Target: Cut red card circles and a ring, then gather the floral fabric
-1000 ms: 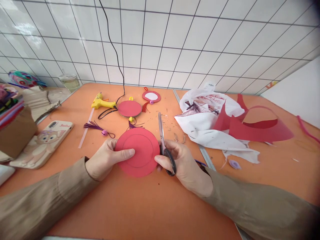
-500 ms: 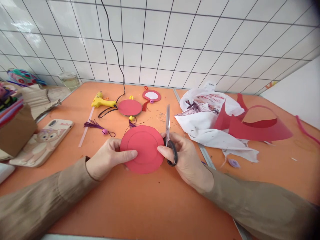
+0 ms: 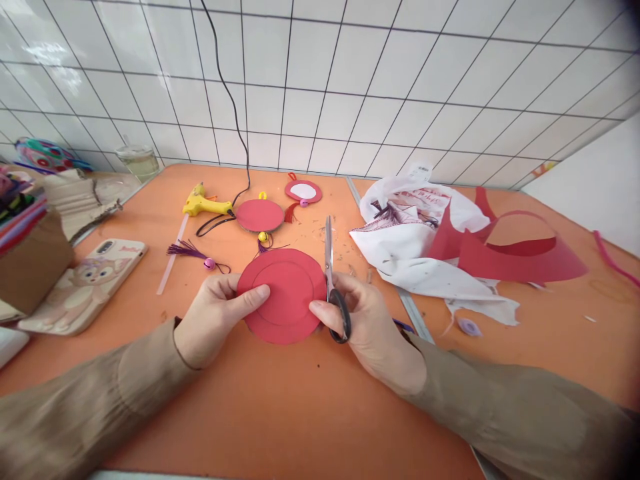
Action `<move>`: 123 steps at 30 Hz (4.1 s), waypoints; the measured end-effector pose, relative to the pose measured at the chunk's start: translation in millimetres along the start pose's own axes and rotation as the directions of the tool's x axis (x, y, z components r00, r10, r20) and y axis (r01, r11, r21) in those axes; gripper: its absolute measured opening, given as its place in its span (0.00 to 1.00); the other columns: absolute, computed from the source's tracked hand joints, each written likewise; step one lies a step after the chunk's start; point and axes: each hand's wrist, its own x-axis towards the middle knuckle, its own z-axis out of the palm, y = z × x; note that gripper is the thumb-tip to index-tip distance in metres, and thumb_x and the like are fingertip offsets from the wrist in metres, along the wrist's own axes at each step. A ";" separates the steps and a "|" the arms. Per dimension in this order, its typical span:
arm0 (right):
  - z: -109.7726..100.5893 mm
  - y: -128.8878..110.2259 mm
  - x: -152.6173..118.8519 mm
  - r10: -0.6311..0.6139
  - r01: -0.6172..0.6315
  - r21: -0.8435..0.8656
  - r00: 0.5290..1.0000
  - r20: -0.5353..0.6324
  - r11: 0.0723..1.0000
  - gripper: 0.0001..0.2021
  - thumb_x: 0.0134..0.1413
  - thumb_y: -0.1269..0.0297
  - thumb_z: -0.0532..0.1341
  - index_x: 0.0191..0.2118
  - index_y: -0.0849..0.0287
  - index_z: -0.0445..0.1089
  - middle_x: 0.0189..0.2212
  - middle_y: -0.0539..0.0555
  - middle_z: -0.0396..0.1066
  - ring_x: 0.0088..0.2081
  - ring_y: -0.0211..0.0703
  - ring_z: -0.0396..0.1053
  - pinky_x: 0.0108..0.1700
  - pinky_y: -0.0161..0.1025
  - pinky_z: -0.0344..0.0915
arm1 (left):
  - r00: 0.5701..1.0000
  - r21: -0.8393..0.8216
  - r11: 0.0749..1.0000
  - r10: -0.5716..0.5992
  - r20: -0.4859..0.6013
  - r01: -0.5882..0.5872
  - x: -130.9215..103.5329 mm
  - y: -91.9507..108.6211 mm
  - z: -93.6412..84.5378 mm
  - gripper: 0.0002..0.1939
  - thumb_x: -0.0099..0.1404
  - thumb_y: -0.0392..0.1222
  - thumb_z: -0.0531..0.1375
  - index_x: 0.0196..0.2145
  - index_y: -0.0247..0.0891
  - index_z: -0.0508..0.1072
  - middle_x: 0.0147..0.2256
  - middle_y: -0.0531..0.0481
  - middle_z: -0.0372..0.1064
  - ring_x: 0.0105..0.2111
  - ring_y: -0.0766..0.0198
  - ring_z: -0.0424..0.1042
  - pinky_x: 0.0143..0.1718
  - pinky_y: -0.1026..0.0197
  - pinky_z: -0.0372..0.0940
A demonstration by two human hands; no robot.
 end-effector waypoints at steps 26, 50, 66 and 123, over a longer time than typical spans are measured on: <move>-15.3 -5.6 -8.8 0.018 0.005 -0.089 0.968 0.249 0.996 0.20 0.48 0.46 0.61 0.23 0.60 0.65 0.23 0.52 0.66 0.22 0.36 0.64 0.27 0.38 0.63 | 0.989 -0.064 0.992 -0.114 -0.090 0.108 -0.4 19.1 -2.7 0.16 0.45 0.42 0.69 0.33 0.31 0.79 0.29 0.43 0.77 0.30 0.54 0.73 0.30 0.58 0.67; -17.7 3.8 -8.7 0.072 -0.058 -0.061 0.966 0.249 0.996 0.23 0.44 0.45 0.64 0.36 0.63 0.70 0.20 0.49 0.64 0.20 0.33 0.62 0.23 0.33 0.64 | 0.987 -0.113 0.981 -0.158 -0.013 0.155 -1.2 15.7 -6.1 0.18 0.47 0.41 0.69 0.37 0.32 0.79 0.32 0.43 0.77 0.34 0.55 0.74 0.35 0.59 0.67; -16.3 -0.2 -8.1 0.080 -0.057 -0.099 0.968 0.238 0.993 0.22 0.44 0.44 0.63 0.28 0.62 0.67 0.20 0.49 0.64 0.20 0.34 0.62 0.24 0.35 0.65 | 0.986 -0.090 0.983 -0.163 -0.022 0.161 -1.0 13.0 -2.9 0.12 0.47 0.42 0.69 0.29 0.32 0.78 0.23 0.48 0.71 0.21 0.66 0.65 0.29 0.60 0.65; -16.7 4.6 -8.6 0.110 -0.101 -0.054 0.972 0.210 0.993 0.26 0.42 0.45 0.65 0.38 0.65 0.71 0.19 0.49 0.65 0.19 0.33 0.62 0.21 0.33 0.64 | 0.989 -0.103 0.987 -0.134 -0.064 0.127 -0.5 13.7 -5.5 0.14 0.47 0.42 0.69 0.32 0.32 0.79 0.26 0.45 0.75 0.27 0.60 0.71 0.29 0.61 0.65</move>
